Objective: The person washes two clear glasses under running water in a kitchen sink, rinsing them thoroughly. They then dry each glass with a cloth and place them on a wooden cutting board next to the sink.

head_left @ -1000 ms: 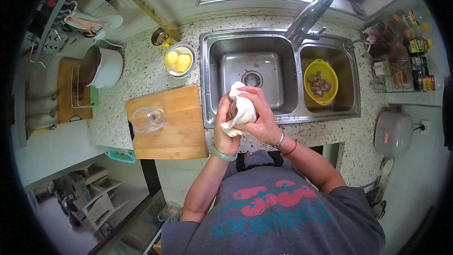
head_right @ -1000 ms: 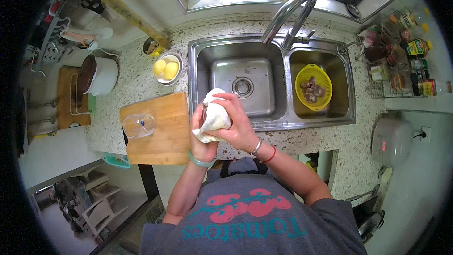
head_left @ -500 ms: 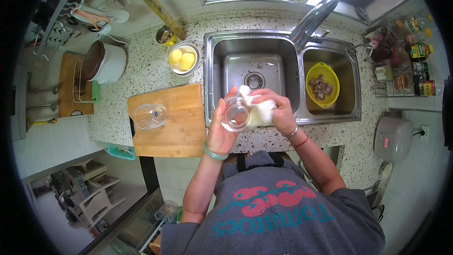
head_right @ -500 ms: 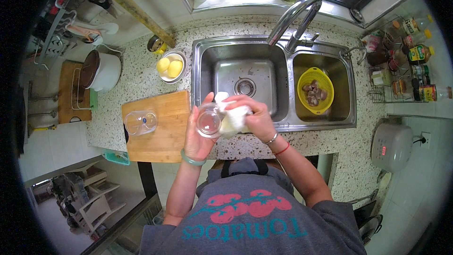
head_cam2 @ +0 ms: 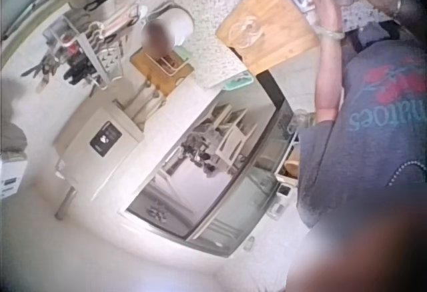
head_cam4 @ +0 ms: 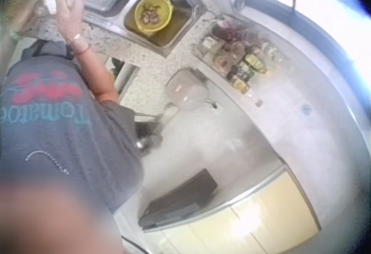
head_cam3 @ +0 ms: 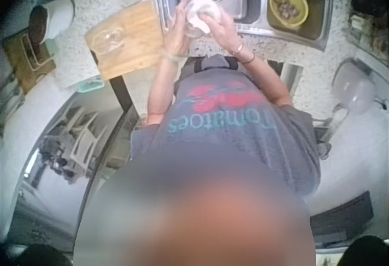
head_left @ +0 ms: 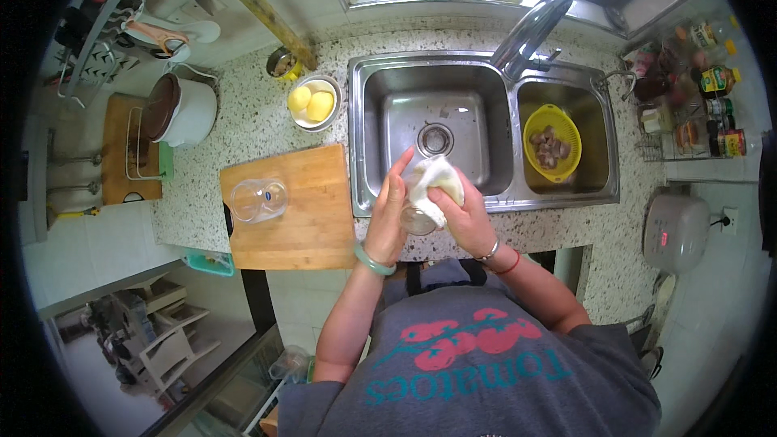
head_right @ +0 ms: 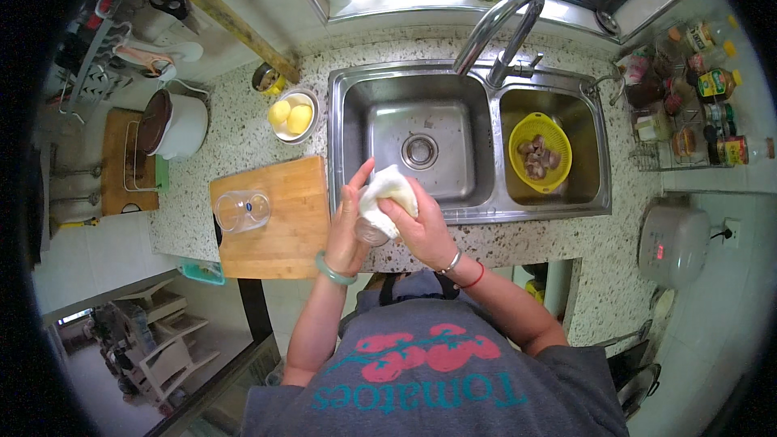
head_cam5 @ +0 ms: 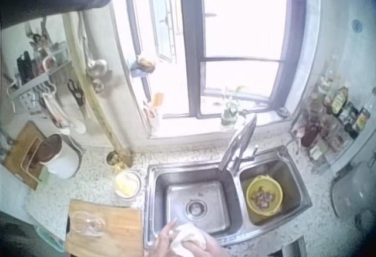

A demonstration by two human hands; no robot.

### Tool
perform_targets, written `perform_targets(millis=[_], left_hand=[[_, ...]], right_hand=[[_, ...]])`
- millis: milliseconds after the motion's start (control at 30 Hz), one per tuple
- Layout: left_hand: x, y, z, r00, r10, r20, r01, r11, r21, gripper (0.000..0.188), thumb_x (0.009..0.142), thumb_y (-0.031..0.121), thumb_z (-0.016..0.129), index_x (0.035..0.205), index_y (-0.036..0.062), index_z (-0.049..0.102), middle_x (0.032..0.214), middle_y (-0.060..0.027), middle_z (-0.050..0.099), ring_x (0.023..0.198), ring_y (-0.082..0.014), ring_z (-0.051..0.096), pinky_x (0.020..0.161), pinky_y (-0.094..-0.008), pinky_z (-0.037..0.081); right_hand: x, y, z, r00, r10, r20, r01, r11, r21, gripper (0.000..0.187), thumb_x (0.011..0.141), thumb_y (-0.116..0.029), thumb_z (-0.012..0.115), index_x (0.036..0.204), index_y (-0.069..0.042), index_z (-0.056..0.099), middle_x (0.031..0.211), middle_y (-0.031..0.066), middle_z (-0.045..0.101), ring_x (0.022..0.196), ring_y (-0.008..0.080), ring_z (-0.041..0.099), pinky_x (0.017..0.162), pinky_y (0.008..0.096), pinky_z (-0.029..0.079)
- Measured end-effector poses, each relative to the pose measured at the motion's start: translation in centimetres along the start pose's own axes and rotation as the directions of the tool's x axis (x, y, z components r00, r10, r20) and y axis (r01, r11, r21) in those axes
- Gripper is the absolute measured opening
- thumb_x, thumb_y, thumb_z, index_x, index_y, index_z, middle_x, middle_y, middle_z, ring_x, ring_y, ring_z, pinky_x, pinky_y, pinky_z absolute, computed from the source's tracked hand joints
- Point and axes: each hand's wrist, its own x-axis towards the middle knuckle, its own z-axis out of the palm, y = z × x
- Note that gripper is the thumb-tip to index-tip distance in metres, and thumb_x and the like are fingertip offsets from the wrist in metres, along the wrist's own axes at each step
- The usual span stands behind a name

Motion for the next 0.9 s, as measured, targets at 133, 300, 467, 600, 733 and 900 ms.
perform_targets(millis=[133, 300, 467, 600, 733, 900], left_hand=[[-1.7, -1.0, 0.6, 0.996, 0.066, -0.06, -0.06, 0.994, 0.095, 0.069, 0.096, 0.051, 0.046, 0.148, 0.0102, 0.024, 0.14, -0.0121, 0.037, 0.126, -0.022, 0.043, 0.101, -0.0352, 0.041], [-1.2, -3.2, 1.7, 0.927, 0.366, -0.076, -0.303, 0.855, 0.42, 0.077, 0.091, 0.049, 0.057, 0.146, 0.0074, 0.023, 0.141, -0.0119, 0.033, 0.128, -0.0221, 0.038, 0.104, -0.0339, 0.037], [-1.0, -3.7, 1.2, 0.913, 0.399, -0.087, -0.327, 0.842, 0.43, 0.076, 0.089, 0.044, 0.062, 0.144, 0.0084, 0.024, 0.126, -0.0098, 0.043, 0.116, -0.0187, 0.046, 0.095, -0.0321, 0.043], [-1.2, -2.5, 0.2, 0.974, 0.208, -0.085, -0.189, 0.964, 0.187, 0.074, 0.091, 0.052, 0.055, 0.143, 0.0086, 0.023, 0.128, -0.0119, 0.048, 0.114, -0.0208, 0.053, 0.085, -0.0312, 0.051], [-1.1, -1.1, -0.3, 0.99, 0.121, -0.074, -0.114, 0.989, 0.092, 0.072, 0.092, 0.055, 0.05, 0.14, 0.0095, 0.023, 0.129, -0.0133, 0.049, 0.112, -0.0245, 0.057, 0.08, -0.036, 0.056], [-0.6, -1.2, -0.3, 0.96, 0.245, -0.136, -0.225, 0.963, 0.15, 0.069, 0.088, 0.04, 0.065, 0.138, 0.0093, 0.028, 0.118, -0.0111, 0.047, 0.106, -0.0199, 0.056, 0.083, -0.0363, 0.056]], right_hand=[[0.3, 0.4, -0.1, 0.969, -0.2, -0.146, 0.141, 0.93, -0.339, 0.029, 0.087, -0.013, 0.064, 0.11, -0.001, 0.051, 0.095, 0.013, 0.063, 0.082, 0.0237, 0.064, 0.07, 0.0349, 0.05], [1.1, 0.7, 0.8, 0.929, -0.334, -0.158, 0.239, 0.869, -0.434, 0.021, 0.086, -0.013, 0.063, 0.099, -0.002, 0.052, 0.08, 0.0149, 0.062, 0.071, 0.032, 0.064, 0.062, 0.0384, 0.049], [1.6, -0.3, 1.1, 0.97, -0.029, -0.24, 0.038, 0.999, 0.031, 0.021, 0.098, -0.018, 0.048, 0.099, 0.0, 0.059, 0.083, 0.0038, 0.062, 0.071, 0.0087, 0.056, 0.061, 0.0269, 0.046], [1.3, -0.5, 0.2, 0.963, 0.204, -0.176, -0.148, 0.946, 0.287, 0.024, 0.098, -0.021, 0.051, 0.106, -0.001, 0.06, 0.092, 0.0022, 0.063, 0.079, 0.007, 0.058, 0.068, 0.0241, 0.048], [1.0, -1.4, -0.7, 0.936, 0.298, -0.187, -0.168, 0.846, 0.507, 0.029, 0.097, -0.024, 0.053, 0.112, 0.0, 0.057, 0.1, 0.0053, 0.065, 0.086, 0.011, 0.062, 0.074, 0.0247, 0.05], [-0.5, -1.4, -0.1, 0.99, 0.025, -0.14, -0.019, 0.999, 0.045, 0.033, 0.096, -0.022, 0.055, 0.12, 0.0, 0.052, 0.106, 0.0093, 0.063, 0.094, 0.0163, 0.062, 0.08, 0.0287, 0.049]])
